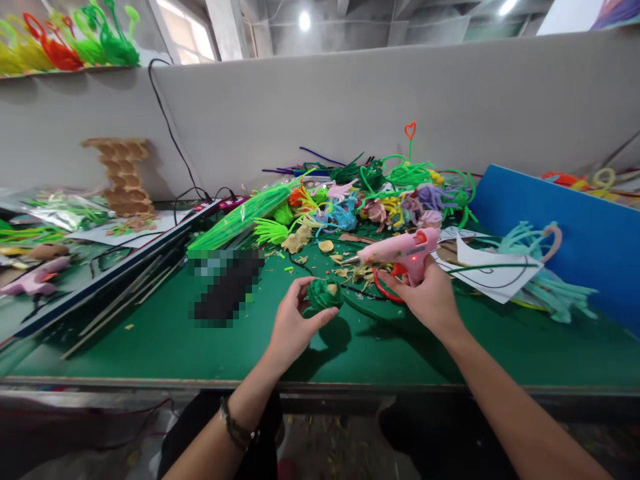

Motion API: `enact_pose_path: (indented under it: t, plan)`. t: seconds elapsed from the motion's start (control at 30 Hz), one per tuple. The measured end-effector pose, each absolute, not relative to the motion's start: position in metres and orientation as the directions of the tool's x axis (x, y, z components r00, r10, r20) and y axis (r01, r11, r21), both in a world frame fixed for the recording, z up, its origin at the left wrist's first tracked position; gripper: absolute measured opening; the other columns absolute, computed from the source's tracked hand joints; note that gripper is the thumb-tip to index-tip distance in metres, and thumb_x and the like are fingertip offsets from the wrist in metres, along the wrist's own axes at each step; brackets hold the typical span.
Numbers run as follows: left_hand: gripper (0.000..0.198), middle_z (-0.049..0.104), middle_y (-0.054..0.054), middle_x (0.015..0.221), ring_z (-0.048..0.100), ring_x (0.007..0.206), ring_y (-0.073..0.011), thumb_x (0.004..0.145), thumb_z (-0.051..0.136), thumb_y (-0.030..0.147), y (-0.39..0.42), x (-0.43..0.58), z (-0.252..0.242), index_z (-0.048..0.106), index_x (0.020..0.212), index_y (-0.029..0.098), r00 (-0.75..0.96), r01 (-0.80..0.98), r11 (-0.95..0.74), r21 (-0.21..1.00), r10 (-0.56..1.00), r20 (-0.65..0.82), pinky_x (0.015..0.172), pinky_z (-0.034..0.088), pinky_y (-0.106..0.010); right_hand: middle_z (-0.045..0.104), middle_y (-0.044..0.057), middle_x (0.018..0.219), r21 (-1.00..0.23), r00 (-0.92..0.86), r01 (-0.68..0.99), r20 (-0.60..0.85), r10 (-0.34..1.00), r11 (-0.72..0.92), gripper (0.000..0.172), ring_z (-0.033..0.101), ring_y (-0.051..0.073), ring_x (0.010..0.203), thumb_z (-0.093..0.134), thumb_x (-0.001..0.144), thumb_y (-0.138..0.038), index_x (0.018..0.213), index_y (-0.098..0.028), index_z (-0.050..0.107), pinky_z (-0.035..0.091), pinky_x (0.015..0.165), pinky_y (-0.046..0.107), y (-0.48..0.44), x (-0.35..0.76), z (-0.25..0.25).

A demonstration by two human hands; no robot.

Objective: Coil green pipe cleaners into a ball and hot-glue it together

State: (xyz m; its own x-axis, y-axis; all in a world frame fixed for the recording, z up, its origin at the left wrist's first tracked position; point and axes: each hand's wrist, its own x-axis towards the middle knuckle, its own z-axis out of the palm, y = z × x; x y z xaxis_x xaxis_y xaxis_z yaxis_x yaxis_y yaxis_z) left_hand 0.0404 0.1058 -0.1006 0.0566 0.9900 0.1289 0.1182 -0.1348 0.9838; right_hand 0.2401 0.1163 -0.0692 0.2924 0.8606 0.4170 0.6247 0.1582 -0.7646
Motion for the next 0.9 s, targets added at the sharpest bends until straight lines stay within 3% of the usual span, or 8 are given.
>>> enact_pose_path:
  t: [0.17, 0.3, 0.4, 0.6, 0.73, 0.9]
  plan:
    - [0.058, 0.056, -0.008, 0.116, 0.053, 0.107, -0.0234, 0.059, 0.068, 0.041, 0.103, 0.039, -0.102, 0.048, 0.109, 0.019, 0.152, -0.097, -0.18, 0.979, 0.969, 0.193, 0.088, 0.044, -0.031, 0.039, -0.008, 0.04, -0.726, 0.3, 0.665, 0.475, 0.827, 0.176, 0.032, 0.037, 0.009, 0.036, 0.062, 0.054, -0.043, 0.065, -0.022, 0.042, 0.03, 0.038, 0.024, 0.108, 0.234, -0.065]
    - [0.071, 0.049, -0.011, 0.128, 0.052, 0.11, -0.0245, 0.064, 0.064, 0.051, 0.1, 0.037, -0.101, 0.04, 0.122, 0.019, 0.236, -0.249, -0.133, 0.959, 0.952, 0.193, 0.086, 0.046, -0.03, 0.037, -0.008, 0.041, -0.7, 0.277, 0.684, 0.512, 0.813, 0.208, 0.027, 0.036, 0.01, 0.036, 0.061, 0.057, -0.038, 0.063, -0.023, 0.039, 0.031, 0.038, 0.025, 0.101, 0.23, -0.064]
    - [0.07, 0.047, -0.012, 0.13, 0.052, 0.11, -0.0242, 0.066, 0.063, 0.05, 0.097, 0.036, -0.098, 0.037, 0.123, 0.02, 0.231, -0.198, -0.182, 0.963, 0.946, 0.226, 0.085, 0.047, -0.03, 0.037, -0.008, 0.041, -0.693, 0.271, 0.687, 0.525, 0.807, 0.22, 0.026, 0.036, 0.01, 0.037, 0.06, 0.059, -0.034, 0.06, -0.024, 0.036, 0.031, 0.038, 0.026, 0.099, 0.231, -0.063]
    - [0.043, 0.053, -0.009, 0.119, 0.05, 0.113, -0.0198, 0.069, 0.063, 0.031, 0.093, 0.037, -0.096, 0.038, 0.103, 0.022, 0.176, -0.07, -0.372, 0.926, 0.909, 0.379, 0.091, 0.044, -0.031, 0.041, -0.006, 0.042, -0.658, 0.264, 0.712, 0.576, 0.774, 0.246, 0.023, 0.038, 0.011, 0.036, 0.059, 0.056, -0.03, 0.059, -0.024, 0.036, 0.03, 0.037, 0.026, 0.095, 0.231, -0.065]
    - [0.041, 0.053, -0.009, 0.118, 0.05, 0.113, -0.0174, 0.069, 0.06, 0.018, 0.092, 0.037, -0.099, 0.037, 0.103, 0.023, 0.193, -0.077, -0.407, 0.91, 0.89, 0.414, 0.094, 0.042, -0.031, 0.04, -0.005, 0.041, -0.612, 0.219, 0.739, 0.614, 0.758, 0.282, 0.023, 0.038, 0.011, 0.036, 0.057, 0.057, -0.031, 0.057, -0.024, 0.035, 0.029, 0.035, 0.025, 0.092, 0.229, -0.062]
    - [0.042, 0.052, -0.008, 0.119, 0.047, 0.117, -0.0163, 0.069, 0.059, 0.014, 0.092, 0.036, -0.099, 0.04, 0.105, 0.022, 0.178, -0.069, -0.437, 0.897, 0.879, 0.442, 0.096, 0.04, -0.03, 0.035, -0.006, 0.04, -0.501, 0.132, 0.796, 0.691, 0.71, 0.34, 0.027, 0.033, 0.009, 0.035, 0.057, 0.059, -0.031, 0.053, -0.025, 0.031, 0.025, 0.034, 0.025, 0.09, 0.231, -0.06]
